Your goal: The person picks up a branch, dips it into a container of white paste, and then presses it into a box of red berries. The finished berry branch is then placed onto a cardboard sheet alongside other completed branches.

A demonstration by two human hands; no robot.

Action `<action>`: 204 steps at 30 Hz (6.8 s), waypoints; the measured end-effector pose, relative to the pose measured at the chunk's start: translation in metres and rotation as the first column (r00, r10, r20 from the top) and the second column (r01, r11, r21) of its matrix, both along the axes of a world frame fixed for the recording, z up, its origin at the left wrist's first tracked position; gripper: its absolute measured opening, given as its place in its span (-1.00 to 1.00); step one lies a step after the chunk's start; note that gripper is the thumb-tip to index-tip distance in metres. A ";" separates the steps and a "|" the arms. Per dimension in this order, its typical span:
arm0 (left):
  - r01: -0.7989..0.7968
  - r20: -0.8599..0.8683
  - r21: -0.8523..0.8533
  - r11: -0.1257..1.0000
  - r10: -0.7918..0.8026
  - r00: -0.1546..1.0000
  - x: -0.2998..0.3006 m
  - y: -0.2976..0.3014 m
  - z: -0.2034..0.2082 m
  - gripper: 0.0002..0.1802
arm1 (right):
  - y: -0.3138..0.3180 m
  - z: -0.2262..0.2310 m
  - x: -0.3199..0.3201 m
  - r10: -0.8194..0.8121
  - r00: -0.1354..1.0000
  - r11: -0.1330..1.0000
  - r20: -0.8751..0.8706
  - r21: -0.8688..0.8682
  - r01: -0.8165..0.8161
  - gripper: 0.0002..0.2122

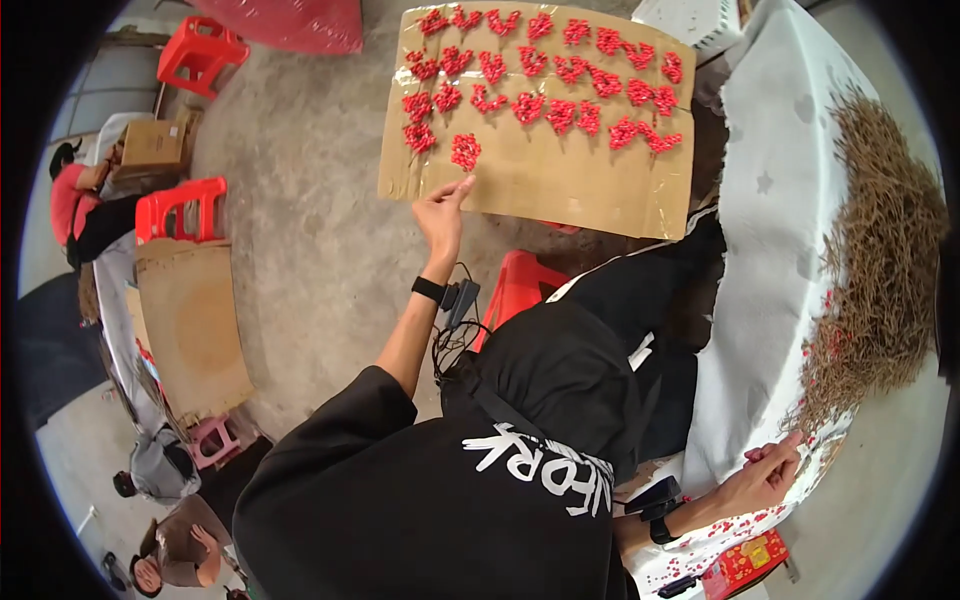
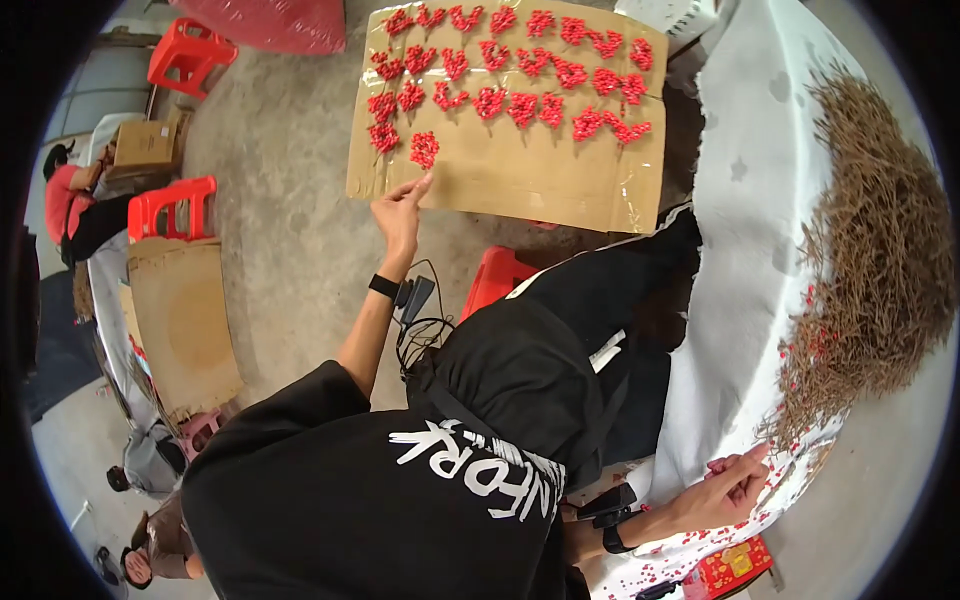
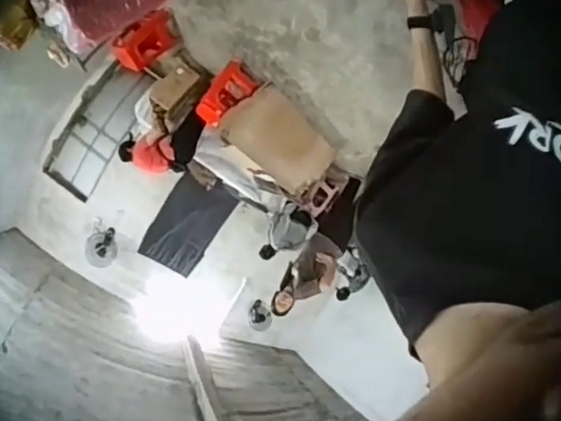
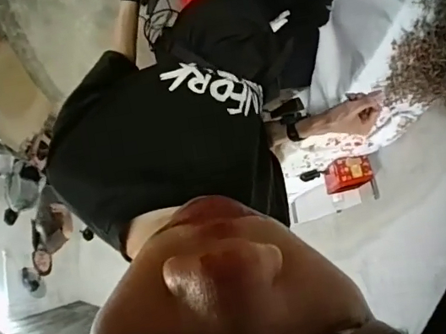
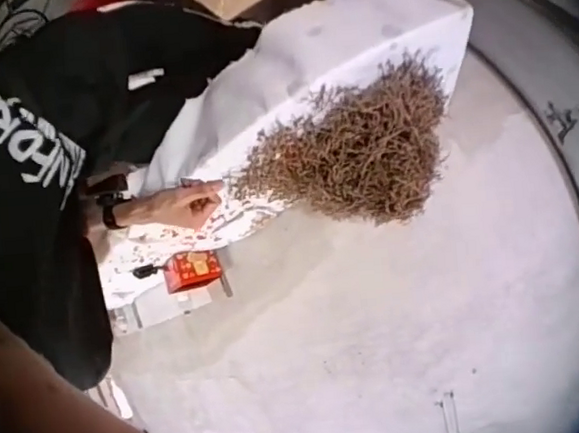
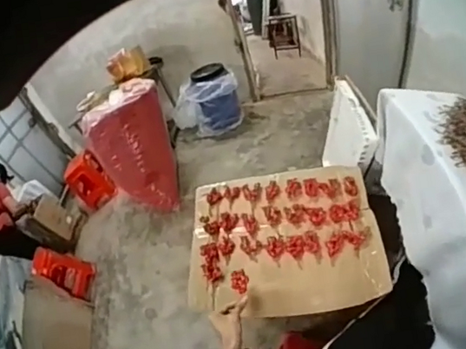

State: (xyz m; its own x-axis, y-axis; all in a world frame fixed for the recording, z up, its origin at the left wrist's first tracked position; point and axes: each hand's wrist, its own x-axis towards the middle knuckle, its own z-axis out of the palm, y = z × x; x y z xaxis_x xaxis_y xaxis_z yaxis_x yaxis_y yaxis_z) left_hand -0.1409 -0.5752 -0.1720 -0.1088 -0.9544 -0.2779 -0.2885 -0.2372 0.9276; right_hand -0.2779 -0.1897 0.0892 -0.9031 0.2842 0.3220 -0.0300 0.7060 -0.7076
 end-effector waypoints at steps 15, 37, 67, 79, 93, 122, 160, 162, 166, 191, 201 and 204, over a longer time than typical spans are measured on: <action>-0.056 0.090 -0.191 0.980 0.075 0.993 0.017 -0.038 -0.043 -0.63 | -0.052 -0.014 0.005 0.135 0.972 0.977 0.194 0.139 -0.164 -0.52; 0.129 0.005 -0.223 0.966 -0.131 0.991 -0.015 0.018 0.068 -0.76 | 0.004 -0.008 0.010 0.007 0.994 0.993 0.109 0.119 -0.020 -0.52; 0.494 0.700 -0.620 -0.610 -0.714 -0.003 -0.369 0.304 0.292 -0.81 | 0.227 -0.050 0.074 -0.704 0.710 0.704 -0.031 0.101 0.703 -0.57; 0.474 0.194 -0.845 -0.248 -0.968 -0.161 -0.348 0.297 0.280 -0.84 | 0.210 -0.030 0.049 -0.626 0.780 0.777 -0.032 -0.118 0.619 -0.81; 0.384 0.283 -0.790 -0.477 -0.841 -0.461 -0.267 0.356 0.262 -0.87 | 0.141 0.034 -0.004 -0.065 0.996 0.996 -0.066 -0.069 0.060 -0.70; 0.865 -0.152 -0.391 -0.314 -0.905 -0.398 -0.283 0.374 0.213 -0.88 | 0.351 0.022 -0.018 -0.436 0.897 0.898 0.070 -0.024 0.438 -0.87; 0.892 -0.141 -0.371 -0.257 -0.934 -0.328 -0.280 0.370 0.208 -0.92 | 0.382 0.039 -0.061 -0.353 0.925 0.915 0.142 0.256 0.310 -0.84; 0.892 -0.138 -0.373 -0.257 -0.935 -0.327 -0.280 0.370 0.209 -0.92 | 0.393 0.035 -0.060 -0.331 0.926 0.930 0.180 0.229 0.288 -0.84; 0.898 -0.156 -0.365 -0.246 -0.935 -0.319 -0.280 0.371 0.209 -0.91 | 0.406 0.019 -0.055 -0.253 0.929 0.966 0.271 0.116 0.230 -0.84; 0.905 -0.167 -0.358 -0.230 -0.938 -0.304 -0.279 0.370 0.211 -0.89 | 0.383 0.040 -0.049 -0.460 0.874 0.888 0.158 0.053 0.457 -0.80; 0.904 -0.179 -0.349 -0.247 -0.929 -0.323 -0.281 0.369 0.210 -0.89 | 0.352 0.016 -0.051 -0.475 0.879 0.794 -0.042 0.410 0.449 -0.85; 0.903 -0.174 -0.347 -0.253 -0.929 -0.327 -0.281 0.368 0.210 -0.89 | 0.348 0.004 -0.049 -0.341 0.932 0.758 -0.122 0.551 0.349 -0.87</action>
State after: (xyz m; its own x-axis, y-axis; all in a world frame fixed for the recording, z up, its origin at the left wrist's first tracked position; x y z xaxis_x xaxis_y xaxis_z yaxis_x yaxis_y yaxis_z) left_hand -0.4223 -0.2073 0.0379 -0.9037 0.4177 0.0945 0.1388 0.0769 0.9873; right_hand -0.3265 0.1584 0.0936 -0.7734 0.3442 0.5323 0.2862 0.9389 -0.1912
